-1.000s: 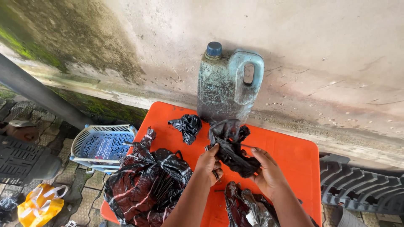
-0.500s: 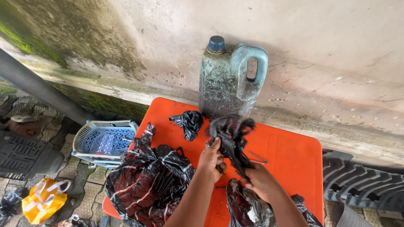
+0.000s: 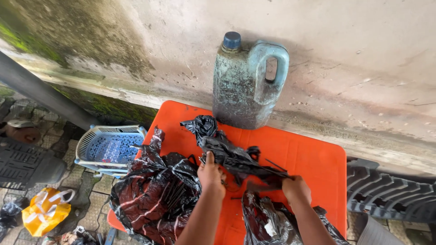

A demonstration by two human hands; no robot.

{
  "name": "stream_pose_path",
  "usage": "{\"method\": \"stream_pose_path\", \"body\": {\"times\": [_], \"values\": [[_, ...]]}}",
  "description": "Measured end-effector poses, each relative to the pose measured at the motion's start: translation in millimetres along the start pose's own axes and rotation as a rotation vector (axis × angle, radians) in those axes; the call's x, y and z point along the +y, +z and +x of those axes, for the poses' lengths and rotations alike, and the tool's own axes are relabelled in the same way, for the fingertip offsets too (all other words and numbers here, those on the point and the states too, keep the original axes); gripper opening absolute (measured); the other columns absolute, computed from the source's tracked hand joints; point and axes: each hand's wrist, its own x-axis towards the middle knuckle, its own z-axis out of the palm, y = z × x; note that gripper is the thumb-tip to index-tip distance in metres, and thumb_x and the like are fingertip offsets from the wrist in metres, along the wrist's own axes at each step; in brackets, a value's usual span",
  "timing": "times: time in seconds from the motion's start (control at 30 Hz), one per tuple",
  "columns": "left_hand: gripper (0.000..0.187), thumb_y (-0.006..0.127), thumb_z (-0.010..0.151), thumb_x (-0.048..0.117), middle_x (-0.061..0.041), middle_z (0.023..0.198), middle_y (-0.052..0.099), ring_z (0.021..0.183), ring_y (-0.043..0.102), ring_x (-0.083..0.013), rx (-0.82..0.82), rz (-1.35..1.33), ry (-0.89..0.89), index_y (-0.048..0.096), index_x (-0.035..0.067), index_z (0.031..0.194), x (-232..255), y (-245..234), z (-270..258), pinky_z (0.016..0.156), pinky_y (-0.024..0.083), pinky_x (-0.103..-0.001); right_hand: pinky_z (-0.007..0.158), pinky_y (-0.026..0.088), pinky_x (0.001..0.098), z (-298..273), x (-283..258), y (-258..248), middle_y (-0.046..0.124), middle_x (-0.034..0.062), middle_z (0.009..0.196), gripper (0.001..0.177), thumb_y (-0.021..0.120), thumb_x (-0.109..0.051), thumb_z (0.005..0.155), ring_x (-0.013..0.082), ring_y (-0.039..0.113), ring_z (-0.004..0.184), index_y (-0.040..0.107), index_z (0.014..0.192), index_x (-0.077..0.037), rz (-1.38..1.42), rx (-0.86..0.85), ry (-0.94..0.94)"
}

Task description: Organizing and packing plastic components into black plastic bags.

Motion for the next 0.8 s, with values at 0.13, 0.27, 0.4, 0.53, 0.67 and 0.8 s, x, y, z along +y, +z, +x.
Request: {"method": "stream_pose_path", "body": {"times": [0.13,0.27,0.4,0.53,0.67,0.8], "values": [[0.039,0.068,0.095,0.042,0.001,0.067,0.041,0.051,0.036,-0.0142,-0.213,-0.073,0.023,0.040,0.017,0.082,3,-13,20,0.047,0.031,-0.035,0.083,0.057,0.0434,13,-3,7,0.077,0.0133,0.103,0.043,0.064,-0.041,0.095,0.0274,0.073,0.090,0.070,0.131,-0.019,0.034,-0.167,-0.154],[0.042,0.073,0.094,0.043,0.002,0.067,0.039,0.050,0.035,-0.0129,-0.232,-0.047,0.028,0.041,0.017,0.082,-5,-21,29,0.045,0.030,-0.033,0.080,0.057,0.0422,-18,-18,-16,0.076,0.0112,0.098,0.041,0.070,-0.037,0.094,0.0226,0.071,0.086,0.069,0.123,-0.009,0.425,-0.576,-0.090],[0.036,0.080,0.079,0.041,0.000,0.084,0.066,0.065,0.055,-0.0161,-0.088,0.472,0.120,0.062,0.017,0.099,14,-6,-11,0.052,0.039,-0.037,0.080,0.059,0.0370,-48,-45,-42,0.075,0.0042,0.097,0.036,0.075,-0.029,0.085,0.0178,0.074,0.087,0.068,0.118,-0.014,0.674,-0.847,-0.047],[0.074,0.095,0.067,0.043,-0.011,0.104,0.071,0.087,0.066,-0.0247,0.291,0.694,0.635,0.058,0.006,0.120,5,3,-40,0.075,0.050,-0.039,0.078,0.057,0.0325,-29,-43,-20,0.075,0.0042,0.097,0.037,0.076,-0.032,0.085,0.0160,0.071,0.088,0.072,0.115,-0.011,0.726,-0.835,-0.065],[0.062,0.090,0.067,0.050,-0.008,0.103,0.079,0.086,0.076,-0.0193,-0.162,0.764,0.342,0.069,0.009,0.109,-6,9,-60,0.081,0.059,-0.035,0.070,0.047,0.0299,-30,-48,-10,0.068,0.0015,0.092,0.030,0.073,-0.037,0.090,0.0134,0.061,0.082,0.072,0.108,-0.013,0.740,-0.778,0.060],[0.055,0.091,0.067,0.048,-0.007,0.088,0.079,0.074,0.073,-0.0161,-0.497,0.704,0.355,0.073,0.003,0.092,-16,12,-63,0.071,0.060,-0.033,0.070,0.047,0.0298,-36,-54,-15,0.066,-0.0006,0.092,0.025,0.070,-0.034,0.091,0.0115,0.059,0.080,0.074,0.104,-0.014,0.794,-0.768,0.025]]}}
